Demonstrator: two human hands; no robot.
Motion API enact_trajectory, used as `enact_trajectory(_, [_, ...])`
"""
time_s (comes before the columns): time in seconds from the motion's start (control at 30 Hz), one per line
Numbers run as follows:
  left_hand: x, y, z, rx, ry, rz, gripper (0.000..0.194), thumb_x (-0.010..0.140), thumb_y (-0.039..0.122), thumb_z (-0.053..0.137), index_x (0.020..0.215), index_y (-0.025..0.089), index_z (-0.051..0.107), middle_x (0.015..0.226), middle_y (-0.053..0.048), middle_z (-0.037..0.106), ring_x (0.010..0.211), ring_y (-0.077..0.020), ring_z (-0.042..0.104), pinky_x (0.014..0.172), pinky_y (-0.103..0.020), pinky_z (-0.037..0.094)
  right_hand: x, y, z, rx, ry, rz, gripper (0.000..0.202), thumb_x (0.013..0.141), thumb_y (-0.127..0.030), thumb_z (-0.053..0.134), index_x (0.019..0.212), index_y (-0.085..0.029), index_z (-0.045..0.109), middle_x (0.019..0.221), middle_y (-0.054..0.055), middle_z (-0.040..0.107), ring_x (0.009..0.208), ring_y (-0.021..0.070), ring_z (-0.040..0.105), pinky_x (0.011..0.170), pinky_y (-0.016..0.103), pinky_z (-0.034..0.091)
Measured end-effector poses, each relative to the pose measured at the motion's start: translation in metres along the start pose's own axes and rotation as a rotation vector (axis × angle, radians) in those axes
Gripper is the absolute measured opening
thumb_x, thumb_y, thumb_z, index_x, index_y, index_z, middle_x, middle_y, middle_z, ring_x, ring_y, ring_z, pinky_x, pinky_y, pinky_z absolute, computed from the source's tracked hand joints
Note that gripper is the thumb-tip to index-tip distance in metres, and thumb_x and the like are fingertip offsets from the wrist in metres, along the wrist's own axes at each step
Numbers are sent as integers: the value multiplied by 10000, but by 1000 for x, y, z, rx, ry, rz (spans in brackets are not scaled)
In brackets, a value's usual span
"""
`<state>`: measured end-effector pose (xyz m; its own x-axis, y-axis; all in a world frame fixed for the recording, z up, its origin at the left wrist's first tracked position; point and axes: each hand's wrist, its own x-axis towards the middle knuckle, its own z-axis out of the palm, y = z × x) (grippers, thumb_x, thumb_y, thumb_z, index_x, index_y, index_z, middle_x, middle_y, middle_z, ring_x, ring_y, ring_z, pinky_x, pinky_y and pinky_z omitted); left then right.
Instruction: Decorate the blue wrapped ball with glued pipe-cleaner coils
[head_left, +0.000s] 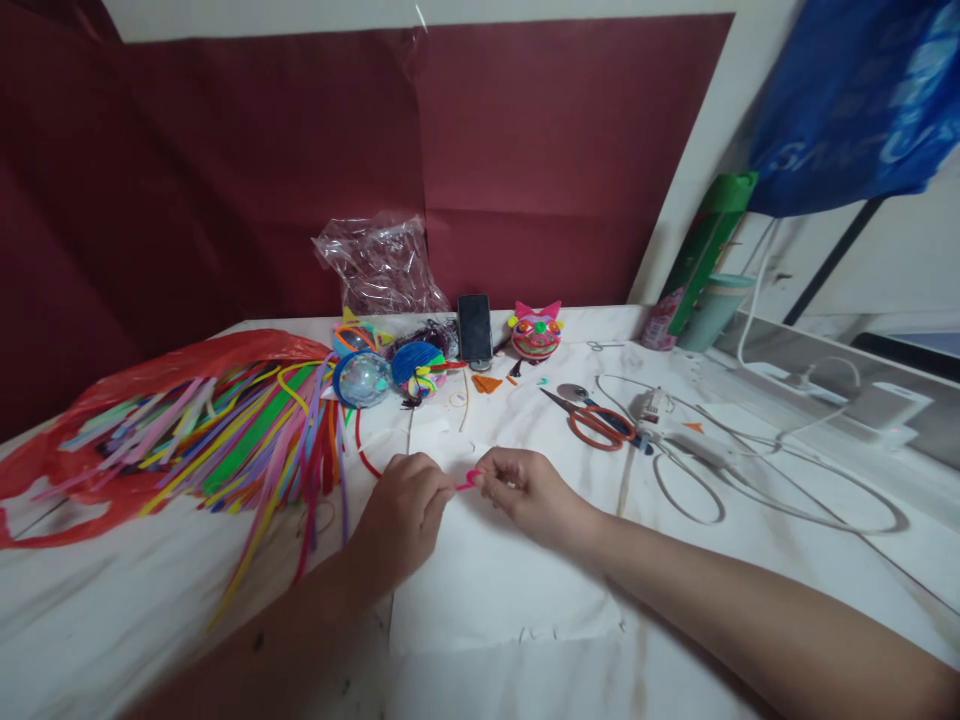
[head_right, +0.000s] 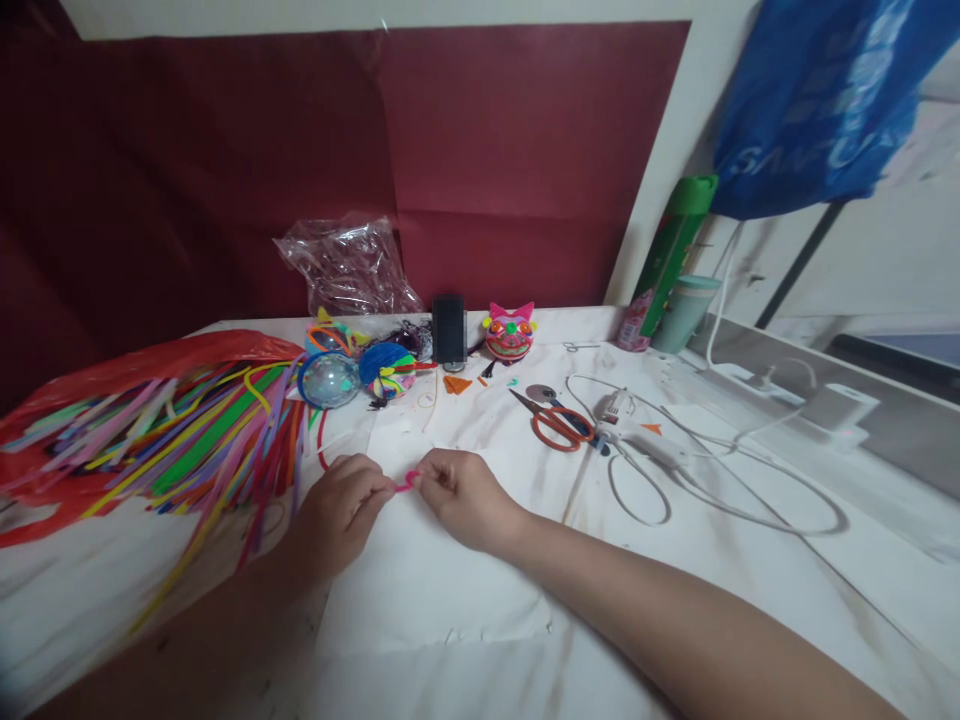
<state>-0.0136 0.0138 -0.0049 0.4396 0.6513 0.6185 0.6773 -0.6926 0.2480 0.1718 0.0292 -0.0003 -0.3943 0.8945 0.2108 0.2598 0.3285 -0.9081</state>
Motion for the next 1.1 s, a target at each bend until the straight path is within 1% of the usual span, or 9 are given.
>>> enact_trajectory(0.13, [3, -2, -5, 2, 3, 59, 191, 846, 154, 430, 681, 186, 521, 662, -22, 539, 688, -161, 496, 660, -310, 378, 3, -1, -1, 156, -28, 93, 267, 757, -412, 567, 656, -171, 513, 539, -43, 455, 483, 83, 386, 465, 214, 287])
enact_trajectory(0.23, [4, -4, -7, 21, -113, 185, 211, 848, 143, 414, 668, 185, 516, 655, -27, 539, 675, -164, 487, 681, -331, 375, 4, -1, -1, 199, -44, 141, 294, 706, -431, 631, 638, -167, 521, 527, -46, 471, 467, 75, 378, 450, 208, 275])
enact_trajectory(0.3, [5, -6, -7, -2, -152, 190, 232, 847, 148, 415, 636, 186, 500, 628, -19, 526, 649, -158, 483, 676, -328, 378, 6, 0, -2, 188, -46, 171, 301, 687, -430, 652, 626, -165, 523, 504, -52, 466, 449, 68, 360, 436, 204, 254])
enact_trajectory(0.37, [5, -8, -6, -71, -121, 82, 256, 857, 173, 402, 618, 188, 492, 622, -14, 523, 646, -152, 493, 659, -305, 388, 7, 2, -2, 197, -36, 183, 310, 678, -435, 659, 618, -164, 521, 494, -54, 468, 443, 66, 355, 433, 204, 249])
enact_trajectory(0.5, [6, -10, -6, -225, 15, -285, 258, 871, 256, 380, 675, 185, 532, 682, -9, 562, 682, -142, 541, 636, -256, 418, 10, 3, -3, 269, 20, 179, 350, 667, -475, 659, 592, -174, 496, 482, -53, 465, 440, 69, 337, 439, 214, 246])
enact_trajectory(0.6, [6, -7, -5, -254, 64, -389, 170, 828, 283, 460, 722, 186, 551, 702, 1, 576, 694, -140, 553, 655, -251, 433, 10, 3, -3, 314, 57, 171, 362, 675, -492, 650, 601, -172, 499, 491, -49, 471, 450, 72, 343, 450, 221, 247])
enact_trajectory(0.77, [3, -3, 0, -208, 18, -279, 47, 741, 236, 580, 749, 190, 583, 666, 17, 554, 650, -131, 541, 623, -248, 429, 10, 5, -1, 371, 66, 154, 362, 683, -489, 654, 611, -167, 506, 515, -43, 486, 479, 80, 381, 485, 231, 280])
enact_trajectory(0.97, [1, -1, -2, -155, 61, -81, 172, 836, 206, 474, 707, 179, 585, 676, -27, 583, 692, -150, 543, 663, -286, 422, 8, 8, 3, 388, 42, 161, 361, 689, -494, 648, 615, -166, 519, 518, -41, 486, 480, 82, 380, 499, 237, 287])
enact_trajectory(1.1, [1, 2, -3, -153, 100, -33, 197, 821, 167, 481, 638, 180, 553, 609, -11, 557, 654, -144, 530, 657, -290, 412, 5, 6, 4, 378, 48, 179, 356, 686, -486, 656, 602, -170, 517, 506, -41, 481, 481, 87, 377, 498, 239, 280])
